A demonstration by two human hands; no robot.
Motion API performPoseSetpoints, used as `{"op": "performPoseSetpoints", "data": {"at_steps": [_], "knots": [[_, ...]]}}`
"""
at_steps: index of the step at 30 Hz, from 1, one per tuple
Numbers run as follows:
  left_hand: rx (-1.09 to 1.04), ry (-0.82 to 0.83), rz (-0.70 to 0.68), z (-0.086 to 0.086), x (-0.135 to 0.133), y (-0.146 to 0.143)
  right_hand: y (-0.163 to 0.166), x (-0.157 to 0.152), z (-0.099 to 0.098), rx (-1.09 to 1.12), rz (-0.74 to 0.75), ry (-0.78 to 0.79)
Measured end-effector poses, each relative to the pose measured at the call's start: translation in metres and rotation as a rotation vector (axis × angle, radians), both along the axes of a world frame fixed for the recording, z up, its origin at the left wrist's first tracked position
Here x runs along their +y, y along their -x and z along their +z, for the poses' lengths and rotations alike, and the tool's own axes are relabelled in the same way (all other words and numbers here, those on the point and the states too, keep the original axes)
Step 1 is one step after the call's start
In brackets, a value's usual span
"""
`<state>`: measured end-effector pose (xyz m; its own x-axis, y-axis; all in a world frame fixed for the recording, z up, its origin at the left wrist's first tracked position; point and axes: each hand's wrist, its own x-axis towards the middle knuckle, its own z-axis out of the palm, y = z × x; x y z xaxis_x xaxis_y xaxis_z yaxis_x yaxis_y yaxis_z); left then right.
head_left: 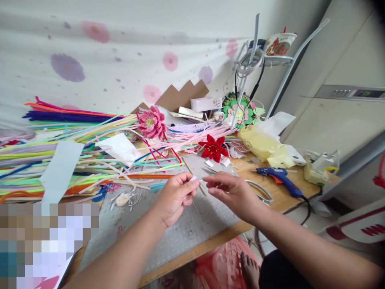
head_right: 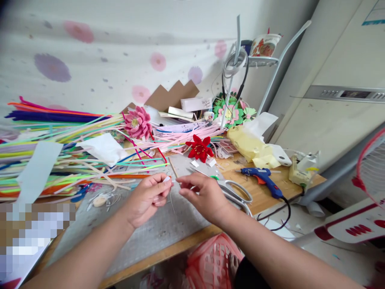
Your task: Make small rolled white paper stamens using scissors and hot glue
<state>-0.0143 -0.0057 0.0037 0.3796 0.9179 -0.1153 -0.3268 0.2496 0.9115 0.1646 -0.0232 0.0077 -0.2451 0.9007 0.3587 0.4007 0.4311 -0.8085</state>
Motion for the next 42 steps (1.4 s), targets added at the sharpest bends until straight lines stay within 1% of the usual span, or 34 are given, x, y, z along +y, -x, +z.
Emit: {"op": "performPoseSetpoints", "data": {"at_steps": [3,4,6,8,10,12,14,15,17,20,21,23,27,31,33,38,42], "knots": [[-0.015,-0.005,-0.016,0.000,-0.001,0.001,0.022,0.007,-0.011,0.340,0.007,0.166],[-0.020,-0.006,-0.020,0.000,-0.001,0.001,0.026,0.009,-0.014,0.431,0.011,0.198],[-0.027,-0.009,-0.024,0.000,0.000,0.002,0.031,0.011,-0.016,0.561,0.021,0.213],[-0.026,-0.009,-0.034,0.000,0.001,0.002,0.033,0.013,-0.013,0.631,0.033,0.214],[-0.006,-0.004,-0.032,0.000,0.003,0.002,0.032,0.015,-0.007,0.660,0.029,0.246],[0.053,-0.003,0.033,-0.002,0.006,0.003,0.029,0.019,-0.003,0.653,0.008,0.286],[0.139,-0.012,0.146,-0.004,0.008,0.003,0.024,0.025,-0.001,0.605,-0.020,0.275],[0.176,-0.017,0.199,-0.005,0.009,0.004,0.021,0.027,-0.002,0.550,-0.035,0.239],[0.209,-0.027,0.248,-0.005,0.010,0.005,0.016,0.030,-0.005,0.363,-0.080,0.100],[0.201,-0.046,0.186,-0.004,0.008,0.004,0.012,0.030,-0.009,-0.021,-0.122,-0.180],[0.201,-0.058,0.155,-0.003,0.007,0.004,0.012,0.028,-0.009,-0.125,-0.117,-0.254],[0.218,-0.088,0.113,-0.002,0.004,0.003,0.013,0.024,-0.009,-0.269,-0.095,-0.341],[0.270,-0.149,0.090,-0.003,0.003,0.000,0.018,0.016,-0.007,-0.425,-0.081,-0.387],[0.290,-0.183,0.111,-0.008,0.005,-0.002,0.021,0.012,-0.007,-0.520,-0.039,-0.407],[0.304,-0.190,0.115,-0.009,0.005,-0.003,0.021,0.012,-0.006,-0.529,-0.031,-0.410],[0.395,-0.199,0.051,-0.007,0.006,-0.003,0.019,0.009,-0.006,-0.520,-0.021,-0.397],[0.427,-0.211,0.048,-0.006,0.005,-0.002,0.015,0.006,-0.007,-0.514,-0.005,-0.394]]}}
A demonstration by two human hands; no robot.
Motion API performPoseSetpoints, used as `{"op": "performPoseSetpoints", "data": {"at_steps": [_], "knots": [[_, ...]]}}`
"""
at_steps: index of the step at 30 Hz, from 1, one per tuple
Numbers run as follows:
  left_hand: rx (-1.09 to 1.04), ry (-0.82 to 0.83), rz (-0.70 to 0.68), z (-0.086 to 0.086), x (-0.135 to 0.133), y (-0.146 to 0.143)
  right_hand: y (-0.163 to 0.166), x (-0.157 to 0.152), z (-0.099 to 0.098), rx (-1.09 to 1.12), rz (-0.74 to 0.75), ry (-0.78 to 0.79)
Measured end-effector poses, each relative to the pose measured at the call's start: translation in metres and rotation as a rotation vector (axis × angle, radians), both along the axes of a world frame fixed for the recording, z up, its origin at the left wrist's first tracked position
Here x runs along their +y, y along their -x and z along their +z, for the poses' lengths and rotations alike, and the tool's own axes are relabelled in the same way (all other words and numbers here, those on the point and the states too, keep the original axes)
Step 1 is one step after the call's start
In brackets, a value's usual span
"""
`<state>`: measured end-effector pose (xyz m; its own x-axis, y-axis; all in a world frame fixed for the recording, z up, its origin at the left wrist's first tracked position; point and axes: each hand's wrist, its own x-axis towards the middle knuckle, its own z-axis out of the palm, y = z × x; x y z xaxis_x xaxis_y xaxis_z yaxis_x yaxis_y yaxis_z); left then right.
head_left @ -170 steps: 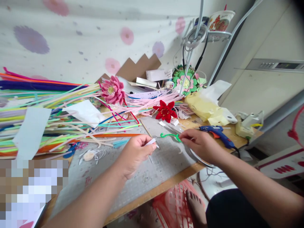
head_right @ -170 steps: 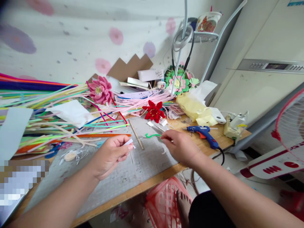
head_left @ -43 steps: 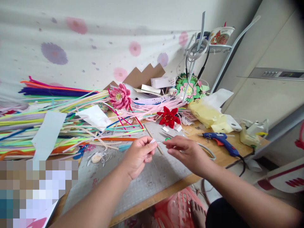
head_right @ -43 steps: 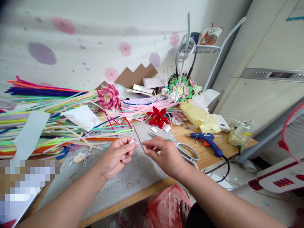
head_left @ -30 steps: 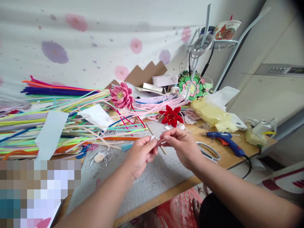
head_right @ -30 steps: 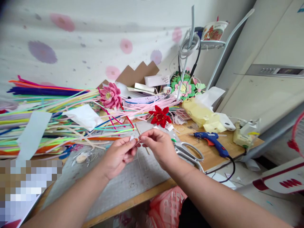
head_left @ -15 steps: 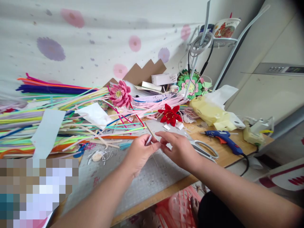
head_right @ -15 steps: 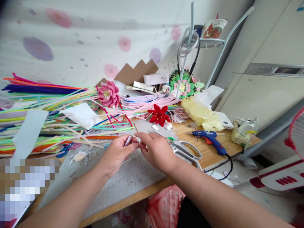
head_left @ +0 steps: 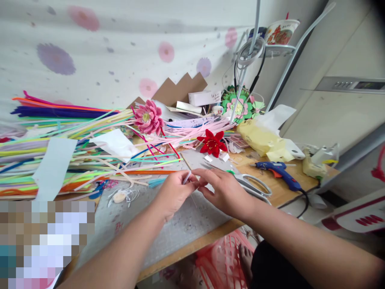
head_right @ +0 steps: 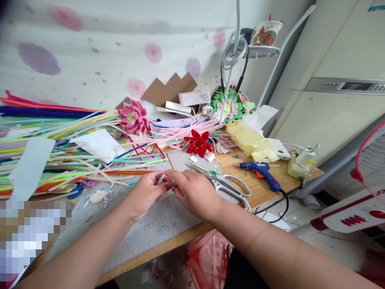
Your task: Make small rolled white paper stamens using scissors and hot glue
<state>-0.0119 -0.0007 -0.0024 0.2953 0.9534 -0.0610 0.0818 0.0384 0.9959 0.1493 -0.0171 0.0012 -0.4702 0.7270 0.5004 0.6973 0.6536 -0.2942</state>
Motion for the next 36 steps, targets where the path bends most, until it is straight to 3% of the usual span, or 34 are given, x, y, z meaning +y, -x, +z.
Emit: {"op": "performPoseSetpoints", "data": {"at_steps": [11,17,22,29,36], "knots": [[-0.042,0.109,0.015,0.004,0.000,0.004,-0.024,-0.001,-0.002,0.258,-0.011,0.217],[-0.084,0.138,-0.086,0.003,0.002,0.007,-0.030,-0.004,0.003,0.270,0.067,0.087],[0.007,0.052,-0.131,0.002,-0.001,0.003,-0.029,-0.005,0.007,0.196,0.141,-0.006],[0.076,-0.048,-0.197,0.000,-0.003,0.002,-0.019,-0.005,0.007,0.180,0.098,-0.046],[0.061,-0.024,-0.186,0.001,-0.004,0.002,-0.019,-0.009,0.007,0.173,0.086,-0.010]]}}
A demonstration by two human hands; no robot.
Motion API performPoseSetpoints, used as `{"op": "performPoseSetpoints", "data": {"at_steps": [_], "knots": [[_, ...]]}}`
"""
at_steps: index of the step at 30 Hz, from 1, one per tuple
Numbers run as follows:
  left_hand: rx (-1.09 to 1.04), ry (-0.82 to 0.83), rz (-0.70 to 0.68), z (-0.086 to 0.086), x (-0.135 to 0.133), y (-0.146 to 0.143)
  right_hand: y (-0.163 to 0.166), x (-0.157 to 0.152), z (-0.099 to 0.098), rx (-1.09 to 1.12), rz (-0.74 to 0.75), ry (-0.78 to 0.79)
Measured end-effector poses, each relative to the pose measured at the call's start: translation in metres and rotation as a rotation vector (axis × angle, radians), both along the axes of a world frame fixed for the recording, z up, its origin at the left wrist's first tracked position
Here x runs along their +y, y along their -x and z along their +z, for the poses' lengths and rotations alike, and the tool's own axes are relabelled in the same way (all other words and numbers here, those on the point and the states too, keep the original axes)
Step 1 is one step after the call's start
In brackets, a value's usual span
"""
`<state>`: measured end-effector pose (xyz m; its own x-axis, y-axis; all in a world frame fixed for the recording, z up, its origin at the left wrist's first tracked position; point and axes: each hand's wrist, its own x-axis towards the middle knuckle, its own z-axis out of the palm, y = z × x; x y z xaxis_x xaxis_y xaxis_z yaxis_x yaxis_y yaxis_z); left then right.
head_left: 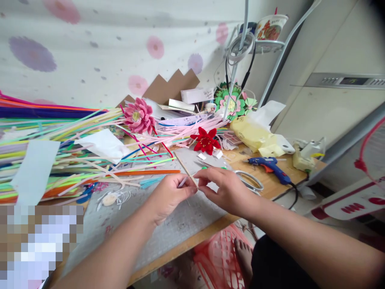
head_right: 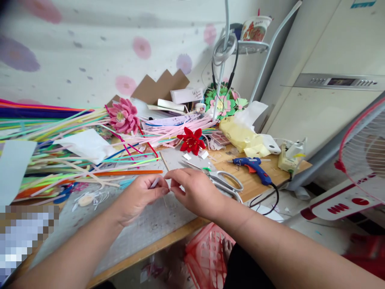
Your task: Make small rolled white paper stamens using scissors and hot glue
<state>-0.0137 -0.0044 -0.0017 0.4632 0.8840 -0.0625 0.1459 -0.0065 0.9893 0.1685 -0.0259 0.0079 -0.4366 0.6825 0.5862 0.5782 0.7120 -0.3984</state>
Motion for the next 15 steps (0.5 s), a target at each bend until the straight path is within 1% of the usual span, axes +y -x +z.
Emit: {"op": "performPoseSetpoints", "data": {"at_steps": [2,4,6,9,10,13,15], "knots": [[-0.002,0.018,0.029,0.001,0.000,0.001,-0.009,0.001,0.000,0.022,-0.030,0.019],[-0.004,0.044,0.064,0.002,0.000,0.002,-0.025,0.004,0.001,0.027,-0.123,0.059],[-0.003,0.062,0.089,0.001,0.001,0.003,-0.049,0.006,0.001,-0.036,-0.258,0.134],[-0.015,0.080,0.112,0.001,0.003,0.004,-0.094,0.008,0.000,-0.208,-0.420,0.261],[-0.024,0.085,0.117,0.002,0.003,0.004,-0.110,0.007,0.000,-0.235,-0.487,0.296],[-0.055,0.094,0.115,0.004,0.003,0.004,-0.154,-0.001,-0.001,-0.203,-0.761,0.354],[-0.070,0.100,0.115,0.005,0.002,0.003,-0.173,-0.009,-0.002,-0.154,-0.880,0.366]]}}
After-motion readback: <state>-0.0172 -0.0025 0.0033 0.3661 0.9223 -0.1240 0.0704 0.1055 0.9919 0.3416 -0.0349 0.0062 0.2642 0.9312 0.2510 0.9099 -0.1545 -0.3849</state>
